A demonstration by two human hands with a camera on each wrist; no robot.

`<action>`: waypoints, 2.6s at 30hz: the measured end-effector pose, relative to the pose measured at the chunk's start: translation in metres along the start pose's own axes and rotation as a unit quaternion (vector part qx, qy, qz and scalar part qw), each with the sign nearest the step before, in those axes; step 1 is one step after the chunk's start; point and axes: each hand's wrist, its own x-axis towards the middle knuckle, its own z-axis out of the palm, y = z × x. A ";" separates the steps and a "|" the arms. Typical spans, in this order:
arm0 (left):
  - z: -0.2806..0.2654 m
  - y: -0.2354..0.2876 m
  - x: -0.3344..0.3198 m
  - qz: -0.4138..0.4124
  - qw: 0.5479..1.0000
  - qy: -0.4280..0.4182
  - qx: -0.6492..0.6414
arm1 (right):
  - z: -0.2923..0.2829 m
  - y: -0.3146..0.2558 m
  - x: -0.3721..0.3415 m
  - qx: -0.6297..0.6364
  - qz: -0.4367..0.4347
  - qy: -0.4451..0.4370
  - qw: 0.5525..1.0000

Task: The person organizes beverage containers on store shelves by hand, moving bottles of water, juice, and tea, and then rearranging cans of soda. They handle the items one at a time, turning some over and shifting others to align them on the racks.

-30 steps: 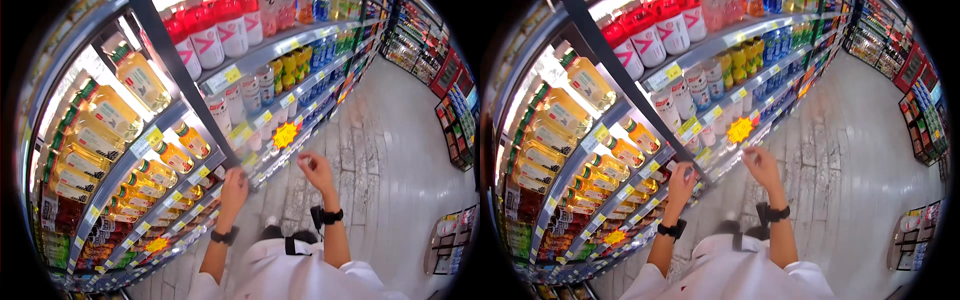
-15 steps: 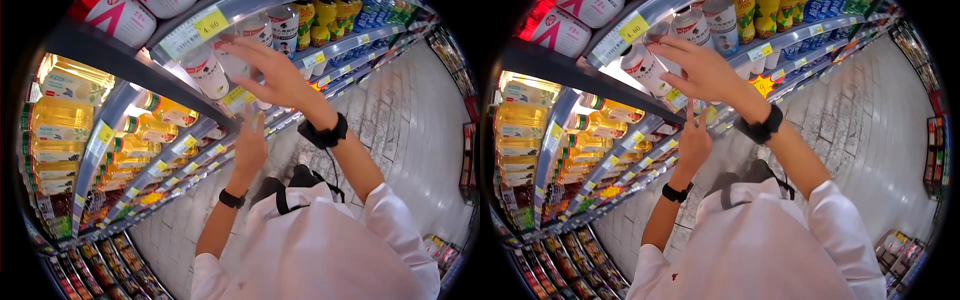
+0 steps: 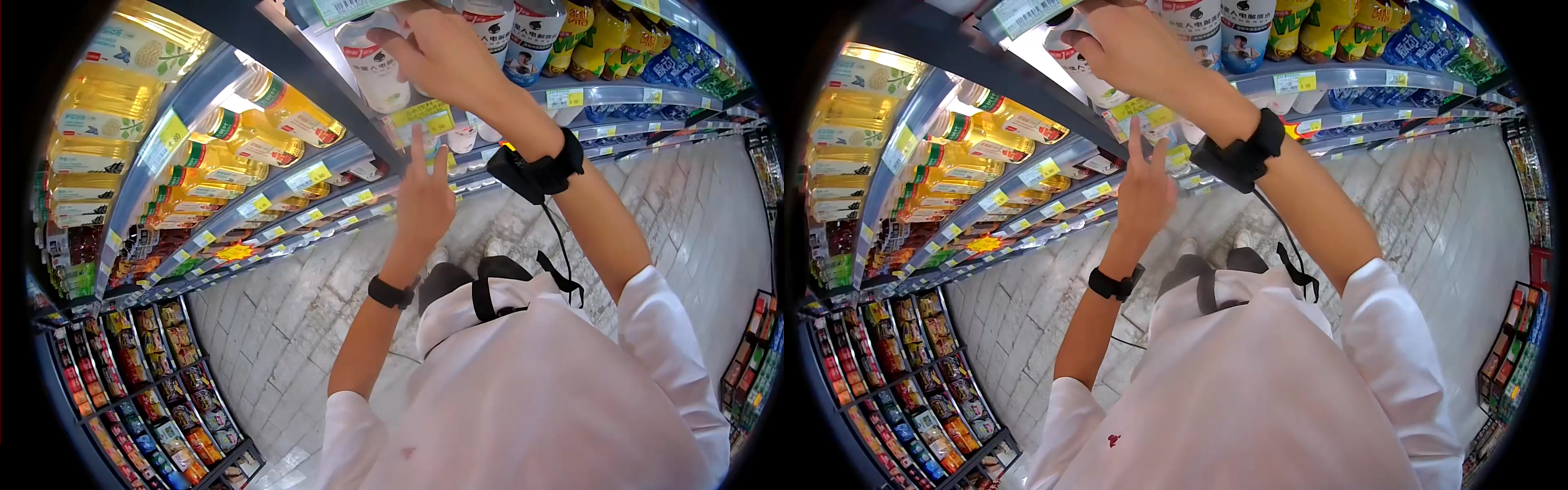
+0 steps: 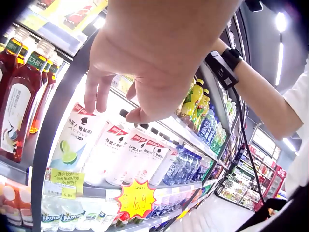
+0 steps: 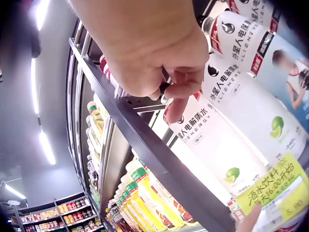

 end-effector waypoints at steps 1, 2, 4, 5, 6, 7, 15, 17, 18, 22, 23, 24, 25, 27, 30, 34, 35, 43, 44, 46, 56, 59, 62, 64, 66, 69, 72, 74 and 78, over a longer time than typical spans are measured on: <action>-0.002 0.000 0.001 -0.007 1.000 -0.002 0.000 | -0.001 -0.006 0.004 0.001 -0.002 0.003 1.000; -0.002 -0.002 0.001 -0.005 1.000 -0.001 0.004 | -0.004 -0.013 0.010 0.042 0.110 -0.039 0.992; -0.001 -0.005 0.001 0.011 1.000 0.018 0.004 | 0.000 -0.019 0.014 0.085 0.219 -0.076 0.969; 0.000 -0.007 0.000 0.013 1.000 0.019 0.007 | 0.011 -0.012 0.013 0.041 0.172 0.005 0.984; -0.001 -0.007 0.000 0.017 1.000 0.024 0.006 | 0.021 -0.003 0.014 -0.003 0.124 0.086 0.989; -0.003 -0.006 0.000 0.021 0.999 0.028 0.005 | 0.028 0.004 0.018 0.008 0.114 0.100 0.988; -0.017 -0.004 0.000 0.008 1.000 -0.002 -0.020 | 0.048 0.014 0.022 -0.034 0.054 0.169 0.983; -0.018 -0.005 -0.003 0.001 1.000 -0.011 -0.016 | 0.052 0.018 0.023 -0.046 0.050 0.177 0.982; -0.018 -0.006 -0.003 -0.003 1.000 -0.015 -0.013 | 0.052 0.017 0.023 -0.058 0.043 0.184 0.980; -0.019 -0.008 -0.001 -0.018 0.999 -0.027 -0.011 | 0.048 0.009 0.016 -0.049 0.064 0.144 0.986; -0.018 -0.009 0.000 -0.020 0.999 -0.028 -0.010 | 0.048 0.010 0.016 -0.048 0.065 0.142 0.987; -0.018 -0.010 0.000 -0.018 0.999 -0.028 -0.012 | 0.049 0.011 0.015 -0.054 0.053 0.148 0.986; -0.018 -0.010 0.001 -0.016 0.999 -0.028 -0.014 | 0.050 0.012 0.014 -0.061 0.041 0.155 0.985; -0.018 -0.010 0.003 -0.021 0.999 -0.032 -0.008 | 0.047 0.012 0.015 -0.068 0.017 0.178 0.982; -0.016 -0.009 0.001 -0.024 0.999 -0.028 -0.005 | 0.040 0.008 0.012 -0.083 0.019 0.163 0.983; -0.018 -0.012 0.004 -0.032 0.998 -0.052 -0.002 | 0.034 0.023 0.015 -0.171 -0.085 0.182 0.964; -0.018 -0.012 0.004 -0.029 0.998 -0.054 0.000 | 0.035 0.024 0.010 -0.114 -0.029 0.171 0.978; -0.026 -0.004 0.008 0.007 1.000 -0.010 0.017 | 0.005 0.002 -0.015 -0.047 0.040 0.081 0.995; -0.027 -0.003 0.009 0.007 1.000 -0.011 0.020 | 0.000 -0.001 -0.022 -0.028 0.038 0.100 0.994; -0.028 0.000 0.014 0.017 0.999 0.021 0.043 | -0.010 -0.002 -0.034 0.007 0.007 0.133 0.991; -0.041 0.033 0.046 -0.033 0.984 0.151 -0.093 | -0.034 0.034 -0.110 0.137 0.116 0.213 0.961; -0.042 0.030 0.061 -0.060 0.984 0.143 -0.083 | -0.034 0.040 -0.118 0.152 0.136 0.200 0.958; -0.033 0.021 0.071 -0.026 0.975 0.212 -0.067 | -0.033 0.039 -0.122 0.185 0.169 0.185 0.950; -0.035 0.025 0.070 -0.049 0.974 0.208 -0.081 | -0.030 0.039 -0.127 0.216 0.181 0.171 0.944; -0.038 0.030 0.066 -0.077 0.972 0.202 -0.096 | -0.026 0.044 -0.132 0.217 0.186 0.161 0.945; -0.051 0.039 0.062 -0.078 0.969 0.207 -0.115 | -0.011 0.058 -0.137 0.143 0.156 0.090 0.973; -0.073 0.049 0.066 0.002 0.969 0.246 0.010 | 0.010 0.062 -0.145 0.141 0.185 0.064 0.970; -0.089 0.058 0.072 0.003 0.965 0.261 0.015 | 0.024 0.051 -0.142 0.132 0.171 0.057 0.975; -0.113 0.069 0.087 -0.059 0.970 0.231 -0.053 | 0.045 0.027 -0.133 0.136 0.157 0.040 0.977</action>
